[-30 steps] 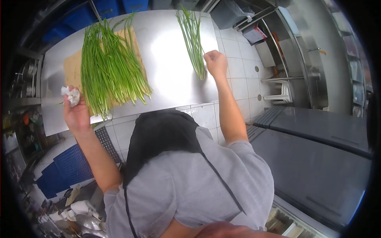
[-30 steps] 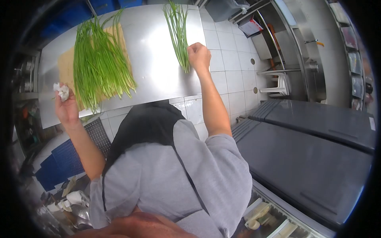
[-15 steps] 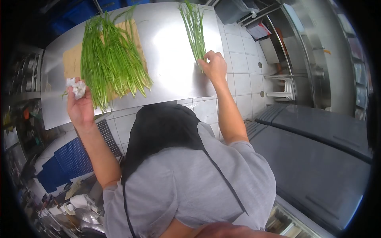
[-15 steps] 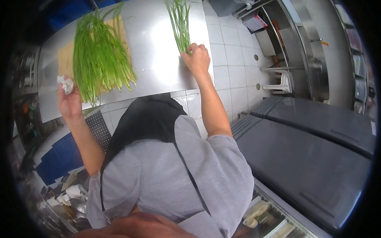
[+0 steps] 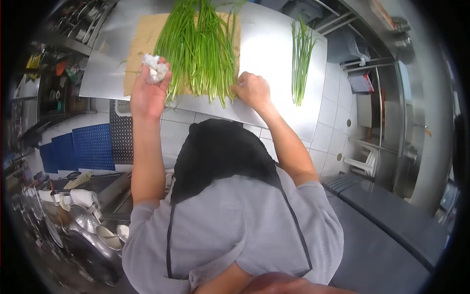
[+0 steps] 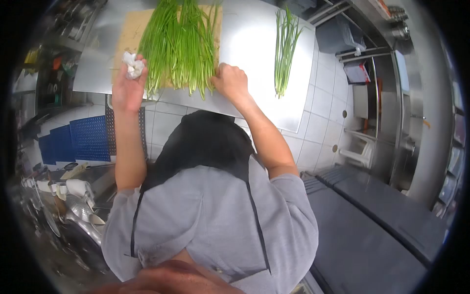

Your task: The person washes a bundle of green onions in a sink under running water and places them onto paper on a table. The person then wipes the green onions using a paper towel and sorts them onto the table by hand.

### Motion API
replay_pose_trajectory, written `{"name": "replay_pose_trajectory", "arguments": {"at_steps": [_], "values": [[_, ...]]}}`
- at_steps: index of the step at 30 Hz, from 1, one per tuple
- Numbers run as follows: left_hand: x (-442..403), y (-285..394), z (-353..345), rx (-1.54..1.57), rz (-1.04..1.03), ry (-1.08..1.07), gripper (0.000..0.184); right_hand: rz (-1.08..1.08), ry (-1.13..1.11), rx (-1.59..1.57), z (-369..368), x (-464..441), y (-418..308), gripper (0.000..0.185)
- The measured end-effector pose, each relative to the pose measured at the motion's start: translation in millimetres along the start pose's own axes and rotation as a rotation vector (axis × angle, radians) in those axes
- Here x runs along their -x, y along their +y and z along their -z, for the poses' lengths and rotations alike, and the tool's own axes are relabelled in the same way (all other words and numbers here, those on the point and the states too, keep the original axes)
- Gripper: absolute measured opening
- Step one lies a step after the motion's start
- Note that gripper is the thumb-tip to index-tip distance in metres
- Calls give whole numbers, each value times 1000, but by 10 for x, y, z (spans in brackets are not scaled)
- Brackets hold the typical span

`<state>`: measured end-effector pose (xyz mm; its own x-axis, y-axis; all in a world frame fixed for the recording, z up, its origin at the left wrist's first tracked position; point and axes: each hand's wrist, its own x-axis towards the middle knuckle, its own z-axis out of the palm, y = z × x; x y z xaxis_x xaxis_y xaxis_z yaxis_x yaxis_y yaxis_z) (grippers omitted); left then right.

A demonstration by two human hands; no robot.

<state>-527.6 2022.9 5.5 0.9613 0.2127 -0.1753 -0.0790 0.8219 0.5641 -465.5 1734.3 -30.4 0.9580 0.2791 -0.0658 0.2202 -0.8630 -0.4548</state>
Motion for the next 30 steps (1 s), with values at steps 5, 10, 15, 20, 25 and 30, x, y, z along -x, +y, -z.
{"name": "replay_pose_trajectory", "arguments": {"at_steps": [5,10,15,20,25,30], "values": [[125,98,196,-20,-64,113,38,-41,-93,-232,407,89,-165,22],[147,120,242,18,-27,107,38,-165,-259,-673,807,93,-225,16],[76,-33,76,7,33,6,37,-151,-179,-849,1104,235,-311,11],[61,-353,-93,-24,185,-87,38,-128,-192,-952,1311,421,-410,10],[312,-596,-630,47,322,-202,42,72,-61,-902,1253,416,-611,14],[420,-948,-808,-59,287,-167,35,103,-16,-608,919,251,-751,15]]}}
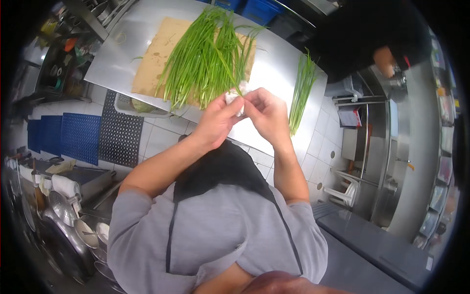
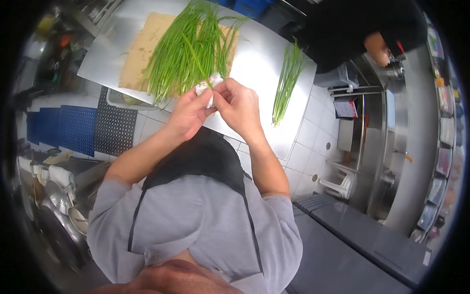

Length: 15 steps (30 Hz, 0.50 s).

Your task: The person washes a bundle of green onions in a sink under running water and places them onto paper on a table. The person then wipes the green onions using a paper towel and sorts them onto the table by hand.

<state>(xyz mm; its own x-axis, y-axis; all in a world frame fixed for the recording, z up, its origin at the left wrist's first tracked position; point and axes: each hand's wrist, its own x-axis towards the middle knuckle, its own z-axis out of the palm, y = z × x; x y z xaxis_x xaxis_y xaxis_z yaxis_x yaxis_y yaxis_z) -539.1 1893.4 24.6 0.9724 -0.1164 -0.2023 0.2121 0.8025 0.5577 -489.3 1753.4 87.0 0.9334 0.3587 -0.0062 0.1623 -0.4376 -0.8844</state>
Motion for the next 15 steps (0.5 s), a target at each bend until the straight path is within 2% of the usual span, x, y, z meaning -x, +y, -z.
{"name": "replay_pose_trajectory", "arguments": {"at_steps": [1,5,10,13,15], "values": [[-12,-13,4,-92,-10,25,34,-7,1,86,-23,-2,-10,15],[-155,129,160,65,-40,191,33,-4,64,85,193,-50,138,13],[-120,397,655,105,-133,250,34,-98,295,-67,381,-142,404,11],[-77,553,827,133,-195,312,34,-188,331,-99,274,-226,905,17],[-46,623,920,136,-222,332,35,-284,298,-11,127,-263,1304,16]]}}
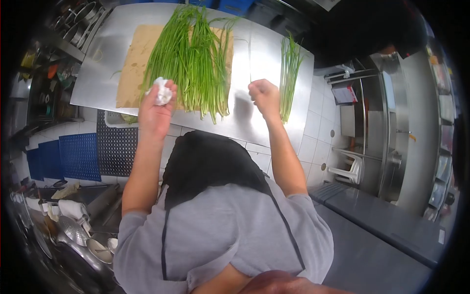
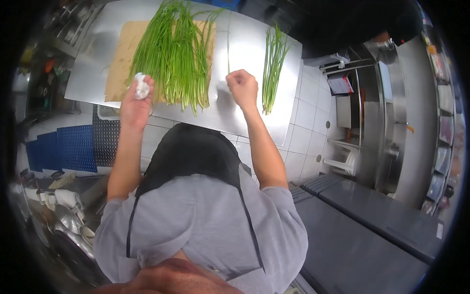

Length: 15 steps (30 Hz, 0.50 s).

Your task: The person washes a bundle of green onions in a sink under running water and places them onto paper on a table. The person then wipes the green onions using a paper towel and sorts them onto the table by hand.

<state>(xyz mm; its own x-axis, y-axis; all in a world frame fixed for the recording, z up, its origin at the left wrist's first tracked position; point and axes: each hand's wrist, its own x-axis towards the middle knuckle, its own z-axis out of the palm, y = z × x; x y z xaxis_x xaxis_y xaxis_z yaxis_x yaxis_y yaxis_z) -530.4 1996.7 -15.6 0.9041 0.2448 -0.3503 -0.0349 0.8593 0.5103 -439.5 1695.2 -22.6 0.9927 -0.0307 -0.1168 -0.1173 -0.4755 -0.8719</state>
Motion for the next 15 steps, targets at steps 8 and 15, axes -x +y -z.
{"name": "replay_pose_trajectory", "arguments": {"at_steps": [8,15], "values": [[17,204,104,-8,-65,35,37,-33,-97,210,-164,-1,218,19],[16,318,176,52,-98,-10,36,-47,-30,-126,-230,75,-49,15]]}}
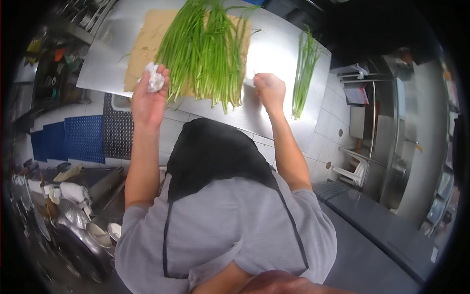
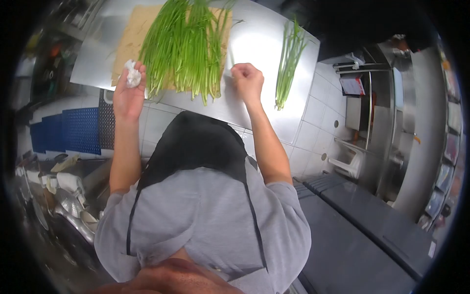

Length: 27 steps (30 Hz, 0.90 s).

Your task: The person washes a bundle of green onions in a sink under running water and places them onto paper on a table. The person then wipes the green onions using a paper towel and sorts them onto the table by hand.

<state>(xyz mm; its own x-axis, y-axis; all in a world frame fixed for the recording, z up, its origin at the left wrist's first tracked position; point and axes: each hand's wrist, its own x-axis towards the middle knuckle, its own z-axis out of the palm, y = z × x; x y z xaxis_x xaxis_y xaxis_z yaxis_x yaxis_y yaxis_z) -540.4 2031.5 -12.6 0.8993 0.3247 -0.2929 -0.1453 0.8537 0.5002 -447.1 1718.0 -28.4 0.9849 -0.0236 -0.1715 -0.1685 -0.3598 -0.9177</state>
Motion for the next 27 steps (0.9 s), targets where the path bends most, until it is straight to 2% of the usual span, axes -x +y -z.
{"name": "replay_pose_trajectory", "arguments": {"at_steps": [3,9,15,18,21,25,27], "values": [[-29,106,58,18,-51,-28,34,120,94,-335,-66,-12,-31,15],[-77,429,177,56,-188,29,30,242,-93,-431,-476,90,-544,17],[26,557,283,95,-224,95,30,238,-189,-429,-1482,-17,-962,14],[170,538,322,109,-221,149,30,281,-43,-474,-2200,-180,-786,14],[274,541,441,103,-212,174,31,304,22,-199,-2536,-117,-924,13],[375,637,608,71,-187,225,33,326,-250,273,-2707,-112,-937,16],[376,719,734,68,-200,227,34,414,-317,360,-2716,-141,-902,17]]}}
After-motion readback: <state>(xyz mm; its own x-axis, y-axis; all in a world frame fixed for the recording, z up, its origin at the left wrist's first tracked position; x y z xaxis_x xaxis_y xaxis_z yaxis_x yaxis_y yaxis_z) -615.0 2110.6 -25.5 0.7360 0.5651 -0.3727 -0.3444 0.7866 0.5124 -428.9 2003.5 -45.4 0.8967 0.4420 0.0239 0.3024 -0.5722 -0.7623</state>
